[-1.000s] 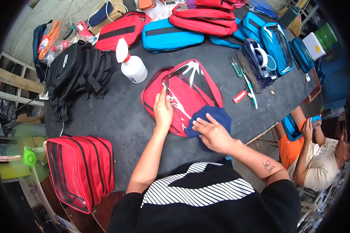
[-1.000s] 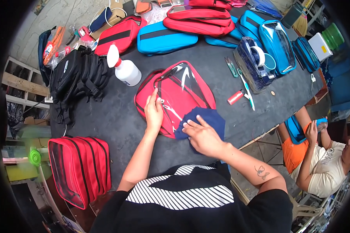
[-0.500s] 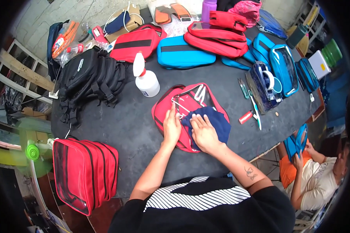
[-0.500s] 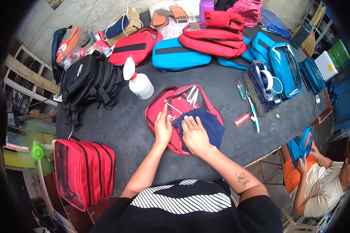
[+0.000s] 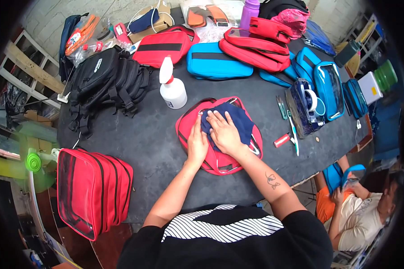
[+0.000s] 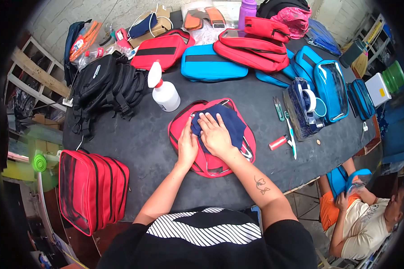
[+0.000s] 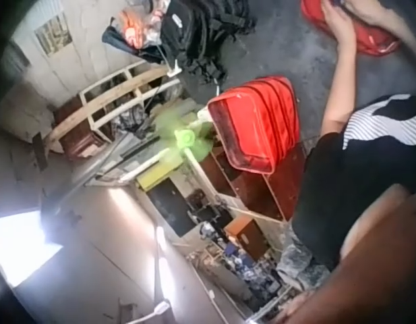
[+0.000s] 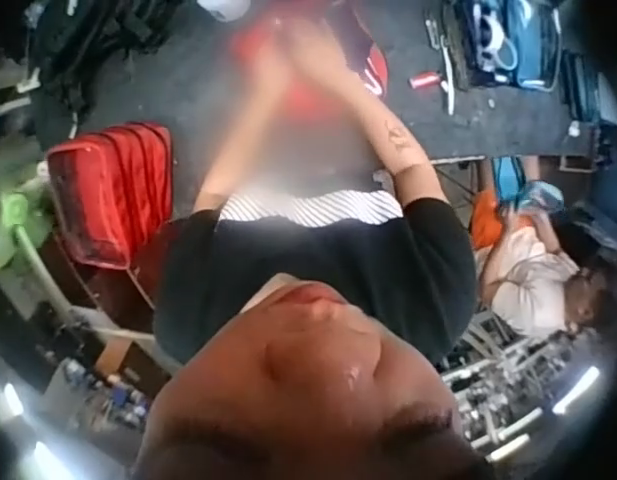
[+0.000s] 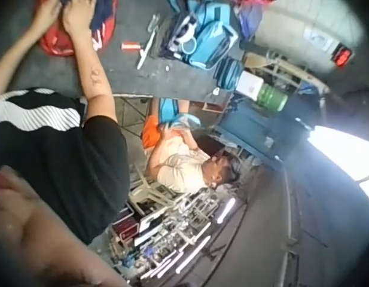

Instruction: Clean and inspect small red storage pouches on a workbench area.

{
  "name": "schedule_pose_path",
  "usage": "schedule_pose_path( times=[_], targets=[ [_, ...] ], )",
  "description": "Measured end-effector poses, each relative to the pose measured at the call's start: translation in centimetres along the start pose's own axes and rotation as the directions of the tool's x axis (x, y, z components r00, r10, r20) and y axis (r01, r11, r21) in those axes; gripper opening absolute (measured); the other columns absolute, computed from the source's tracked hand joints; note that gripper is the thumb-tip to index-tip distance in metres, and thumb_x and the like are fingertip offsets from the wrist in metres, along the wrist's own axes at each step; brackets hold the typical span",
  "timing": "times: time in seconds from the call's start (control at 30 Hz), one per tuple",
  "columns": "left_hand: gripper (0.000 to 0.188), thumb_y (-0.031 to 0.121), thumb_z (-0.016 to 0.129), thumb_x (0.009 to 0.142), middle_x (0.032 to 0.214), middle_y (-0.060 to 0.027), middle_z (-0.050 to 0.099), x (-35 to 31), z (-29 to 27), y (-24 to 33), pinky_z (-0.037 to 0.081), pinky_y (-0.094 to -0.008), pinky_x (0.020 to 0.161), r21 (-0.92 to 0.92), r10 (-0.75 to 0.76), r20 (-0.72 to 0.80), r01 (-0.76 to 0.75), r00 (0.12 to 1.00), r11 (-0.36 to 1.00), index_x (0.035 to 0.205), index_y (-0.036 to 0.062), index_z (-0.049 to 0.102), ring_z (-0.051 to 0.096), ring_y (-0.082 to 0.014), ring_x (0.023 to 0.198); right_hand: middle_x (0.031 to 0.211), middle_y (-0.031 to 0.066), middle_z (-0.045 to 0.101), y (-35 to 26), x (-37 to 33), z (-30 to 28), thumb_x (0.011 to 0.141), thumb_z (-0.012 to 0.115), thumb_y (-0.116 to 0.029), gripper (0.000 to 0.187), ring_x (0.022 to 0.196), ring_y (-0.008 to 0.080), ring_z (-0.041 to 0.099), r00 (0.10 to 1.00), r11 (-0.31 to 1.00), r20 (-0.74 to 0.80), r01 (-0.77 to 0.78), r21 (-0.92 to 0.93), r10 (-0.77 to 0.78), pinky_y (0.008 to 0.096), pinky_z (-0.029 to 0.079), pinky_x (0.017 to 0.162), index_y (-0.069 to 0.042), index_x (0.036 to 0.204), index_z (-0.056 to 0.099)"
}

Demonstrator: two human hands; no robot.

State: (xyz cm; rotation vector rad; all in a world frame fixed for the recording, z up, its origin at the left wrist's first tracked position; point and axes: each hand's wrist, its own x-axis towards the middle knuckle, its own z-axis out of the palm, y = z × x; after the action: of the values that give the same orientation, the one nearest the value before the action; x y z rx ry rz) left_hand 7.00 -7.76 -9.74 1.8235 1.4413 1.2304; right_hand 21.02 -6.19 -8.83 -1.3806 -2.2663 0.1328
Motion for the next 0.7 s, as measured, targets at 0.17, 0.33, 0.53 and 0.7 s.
schedule_pose_path(
  times=[0.17,0.33,0.53,0.7],
  targets=[
    [0.051,-0.001,0.051,0.089,0.131,-0.0251,0.050,-0.2,0.7,-0.5,0.045,-0.0424,0.097,0.026,-0.028,-0.051,0.029,0.998,0.999,0.139,-0.0005,0.038,0.052,-0.0398,0.118,0.132,0.0216,0.051,1.1,0.6,0.7,0.085,0.054,-0.022,0.046,0.127,0.0353,0.044,0.942,0.875,-0.120,-0.336,-0.349,0.314,0.0556,0.028,0.107,0.004,0.123,0.050],
    [0.049,0.001,0.051,0.091,0.127,-0.0234,0.054,0.0,1.0,-0.4,0.047,-0.0390,0.092,0.101,0.024,-0.114,-0.013,0.993,0.995,0.138,0.0003,0.041,0.059,-0.0337,0.108,0.130,0.0235,0.053,3.6,1.5,0.2,0.088,0.050,-0.020,0.037,0.124,0.0343,0.048,0.954,0.895,-0.173,-0.291,-0.338,0.244,0.0563,0.025,0.109,0.003,0.117,0.051],
    [0.049,0.003,0.052,0.092,0.120,-0.0221,0.057,-0.2,1.4,-0.8,0.048,-0.0391,0.084,0.076,-0.012,-0.147,0.023,0.989,0.997,0.140,0.0031,0.040,0.059,-0.0311,0.091,0.120,0.0275,0.056,-0.8,-4.5,-3.7,0.085,0.054,-0.019,0.034,0.114,0.0384,0.054,0.920,0.873,-0.095,-0.392,-0.289,0.381,0.0555,0.030,0.106,0.005,0.108,0.052],
    [0.049,0.005,0.052,0.093,0.116,-0.0224,0.058,-0.7,1.1,-0.8,0.049,-0.0390,0.082,0.064,0.003,-0.169,0.008,0.986,0.998,0.140,0.0050,0.040,0.060,-0.0306,0.093,0.118,0.0338,0.055,-6.8,-9.1,-6.2,0.086,0.050,-0.016,0.039,0.117,0.0434,0.052,0.896,0.885,0.172,-0.343,-0.316,0.409,0.0549,0.033,0.105,0.013,0.112,0.051]
  ],
)
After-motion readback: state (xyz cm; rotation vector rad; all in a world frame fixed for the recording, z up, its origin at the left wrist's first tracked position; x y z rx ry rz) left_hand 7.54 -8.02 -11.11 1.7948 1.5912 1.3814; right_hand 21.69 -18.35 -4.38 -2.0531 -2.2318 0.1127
